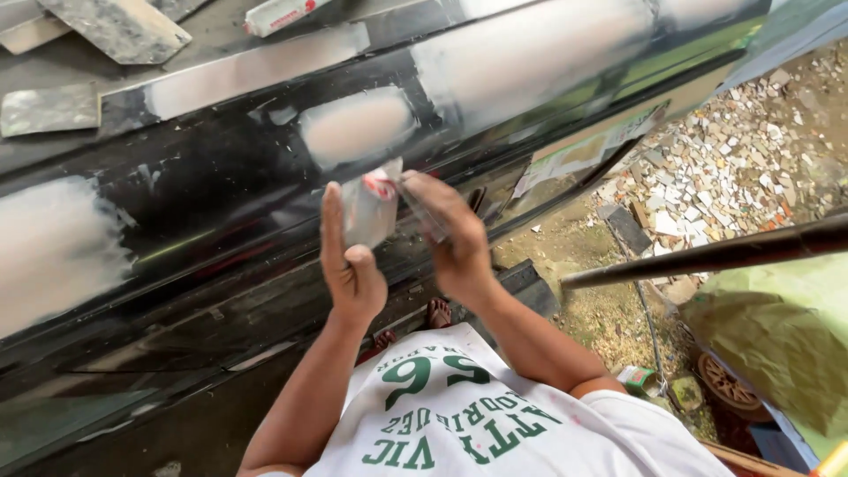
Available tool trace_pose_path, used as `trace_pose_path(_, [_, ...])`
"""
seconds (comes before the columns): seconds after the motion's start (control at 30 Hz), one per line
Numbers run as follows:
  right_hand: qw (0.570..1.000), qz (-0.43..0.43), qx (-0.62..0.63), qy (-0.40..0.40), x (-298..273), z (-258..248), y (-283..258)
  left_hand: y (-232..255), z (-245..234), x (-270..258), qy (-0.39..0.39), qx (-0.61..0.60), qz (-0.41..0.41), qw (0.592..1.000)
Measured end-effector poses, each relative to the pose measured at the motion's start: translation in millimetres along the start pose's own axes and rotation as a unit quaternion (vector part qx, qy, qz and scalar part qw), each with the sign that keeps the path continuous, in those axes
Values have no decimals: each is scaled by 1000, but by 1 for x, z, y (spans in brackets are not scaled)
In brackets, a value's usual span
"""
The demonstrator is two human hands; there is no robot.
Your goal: The person applies a white paste from a tube onto a metal putty knife and spreads it onto a black car's rear bumper. They use the putty knife to smooth the filler over the surface, occasionally switching between two knives to continue the application.
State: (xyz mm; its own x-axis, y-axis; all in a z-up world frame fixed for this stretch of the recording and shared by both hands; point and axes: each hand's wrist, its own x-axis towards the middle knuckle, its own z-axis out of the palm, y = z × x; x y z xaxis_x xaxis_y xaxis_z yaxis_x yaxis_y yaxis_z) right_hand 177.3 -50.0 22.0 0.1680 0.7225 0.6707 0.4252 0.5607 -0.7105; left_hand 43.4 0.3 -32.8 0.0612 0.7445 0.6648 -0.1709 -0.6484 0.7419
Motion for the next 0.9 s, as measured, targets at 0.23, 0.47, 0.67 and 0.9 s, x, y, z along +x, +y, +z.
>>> trace_pose_path(0.23, [992,-91,-83,-38,2,-1,-3,17,26,9,-1,-79,-37,996])
trace_pose_path(0.47, [983,-138,-114,-41,5,-4,-2,18,18,9,-16,-49,-38,998])
trace_pose_path(0.67, [984,-157,-54,-55,20,-39,11,-17,-12,5,30,-95,-75,992])
trace_pose_path(0.9, [986,11,100,-130,12,-44,-1,14,0,30,65,-158,-104,980])
